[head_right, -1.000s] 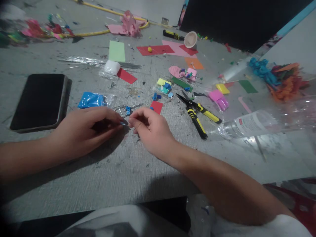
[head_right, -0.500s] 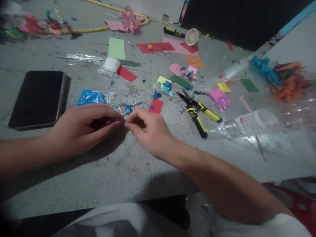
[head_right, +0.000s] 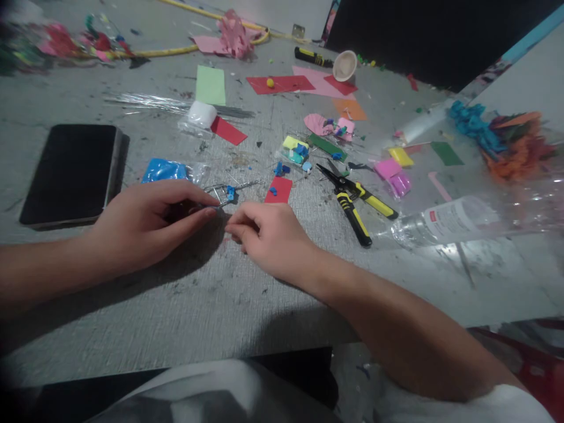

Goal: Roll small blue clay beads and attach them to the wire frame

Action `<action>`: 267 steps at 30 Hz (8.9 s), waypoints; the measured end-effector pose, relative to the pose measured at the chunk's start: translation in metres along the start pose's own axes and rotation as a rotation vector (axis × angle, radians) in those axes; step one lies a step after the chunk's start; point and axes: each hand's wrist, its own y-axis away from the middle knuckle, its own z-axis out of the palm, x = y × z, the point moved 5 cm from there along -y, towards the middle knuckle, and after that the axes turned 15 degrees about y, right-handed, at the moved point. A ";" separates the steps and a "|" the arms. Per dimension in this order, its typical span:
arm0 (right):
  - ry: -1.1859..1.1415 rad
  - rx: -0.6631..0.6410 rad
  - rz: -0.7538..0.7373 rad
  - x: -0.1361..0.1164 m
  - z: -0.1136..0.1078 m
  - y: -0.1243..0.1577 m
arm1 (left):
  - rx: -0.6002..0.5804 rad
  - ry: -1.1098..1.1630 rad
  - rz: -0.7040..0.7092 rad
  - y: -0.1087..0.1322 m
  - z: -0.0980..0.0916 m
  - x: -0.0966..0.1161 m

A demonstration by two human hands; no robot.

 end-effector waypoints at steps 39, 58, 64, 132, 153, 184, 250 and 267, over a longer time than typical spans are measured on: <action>0.612 -0.146 -0.223 -0.006 -0.010 -0.009 | -0.015 0.069 0.019 0.000 0.002 -0.001; 0.514 -0.120 -0.083 0.004 -0.021 -0.023 | -0.036 0.008 0.008 0.000 0.003 0.001; 0.477 -0.122 -0.080 0.007 -0.019 -0.024 | -0.056 0.023 0.019 0.000 0.005 0.003; 0.403 0.439 -0.614 -0.036 -0.022 0.019 | -0.137 0.633 -0.138 -0.003 0.010 0.010; 0.326 0.419 -0.631 -0.029 -0.018 0.015 | -0.141 0.658 -0.141 0.000 0.011 0.004; 0.334 0.219 -0.321 -0.005 -0.009 -0.004 | -0.252 -0.076 0.308 0.008 0.012 0.012; 0.462 -0.135 -0.597 -0.011 -0.004 -0.005 | -0.034 0.112 -0.075 0.004 0.003 0.004; 0.369 0.026 -0.350 -0.015 -0.009 -0.001 | 0.002 0.146 -0.106 0.003 0.003 0.002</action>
